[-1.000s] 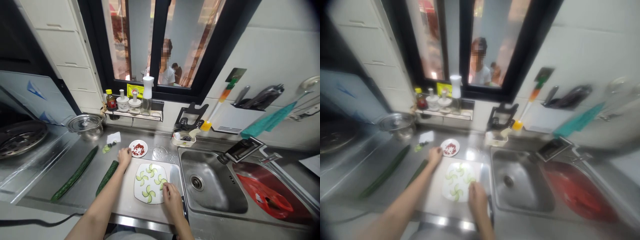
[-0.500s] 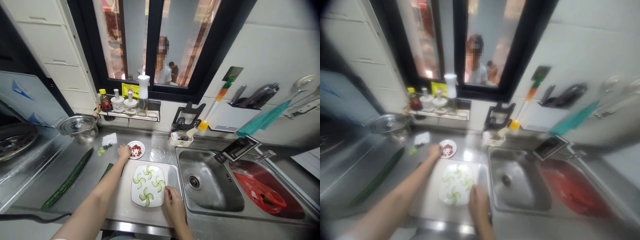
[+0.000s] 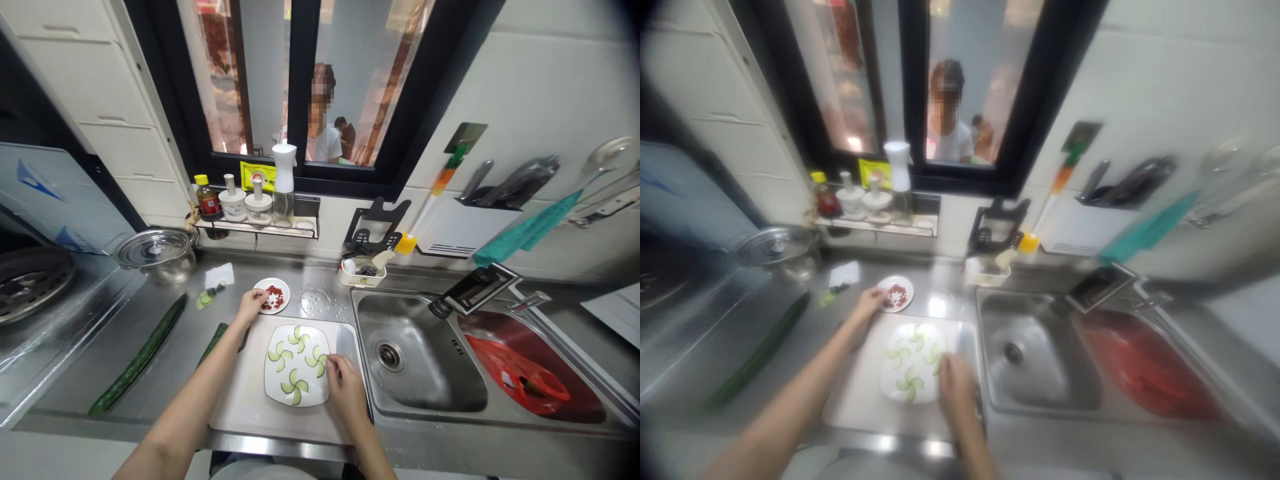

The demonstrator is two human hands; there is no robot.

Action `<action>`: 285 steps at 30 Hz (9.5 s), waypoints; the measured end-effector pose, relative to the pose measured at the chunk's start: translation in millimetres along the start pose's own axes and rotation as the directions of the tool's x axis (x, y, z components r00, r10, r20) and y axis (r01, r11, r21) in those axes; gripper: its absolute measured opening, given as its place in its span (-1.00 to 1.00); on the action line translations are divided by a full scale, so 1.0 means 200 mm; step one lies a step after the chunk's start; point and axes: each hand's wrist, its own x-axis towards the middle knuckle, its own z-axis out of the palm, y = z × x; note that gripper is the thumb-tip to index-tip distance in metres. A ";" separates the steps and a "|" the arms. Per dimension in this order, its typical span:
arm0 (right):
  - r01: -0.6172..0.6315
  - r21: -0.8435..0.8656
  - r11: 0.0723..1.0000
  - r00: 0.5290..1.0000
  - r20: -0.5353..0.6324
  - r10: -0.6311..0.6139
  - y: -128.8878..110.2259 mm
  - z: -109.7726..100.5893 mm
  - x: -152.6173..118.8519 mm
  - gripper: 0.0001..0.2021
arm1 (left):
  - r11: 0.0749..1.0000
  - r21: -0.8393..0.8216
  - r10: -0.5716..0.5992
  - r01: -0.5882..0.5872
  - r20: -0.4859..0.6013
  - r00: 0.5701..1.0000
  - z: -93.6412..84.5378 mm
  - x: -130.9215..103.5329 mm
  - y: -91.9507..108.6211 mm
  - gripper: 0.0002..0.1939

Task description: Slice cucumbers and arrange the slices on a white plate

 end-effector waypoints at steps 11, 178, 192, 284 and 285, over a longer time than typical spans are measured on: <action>0.158 0.076 0.985 0.984 0.072 -0.164 -0.30 0.00 0.41 -0.76 | 0.778 -0.603 0.037 0.180 0.329 0.944 0.00 -0.32 0.25 -0.62; 0.096 0.053 0.994 0.956 0.273 -0.107 -0.06 0.06 0.14 -0.80 | 0.828 -0.519 0.086 0.211 0.489 0.868 0.27 -0.61 0.07 -0.59; 0.070 0.073 0.995 0.934 0.345 -0.091 -0.07 0.03 0.14 -0.79 | 0.826 -0.536 0.173 0.177 0.538 0.825 0.29 -0.67 0.07 -0.57; 0.090 -0.538 0.838 0.887 0.426 0.178 0.02 0.10 0.18 -0.83 | 0.894 0.382 0.072 -0.233 0.393 0.917 0.47 -0.72 0.25 -0.84; 0.090 -0.530 0.843 0.889 0.424 0.172 0.02 0.09 0.18 -0.83 | 0.898 0.375 0.073 -0.231 0.391 0.918 0.47 -0.72 0.24 -0.85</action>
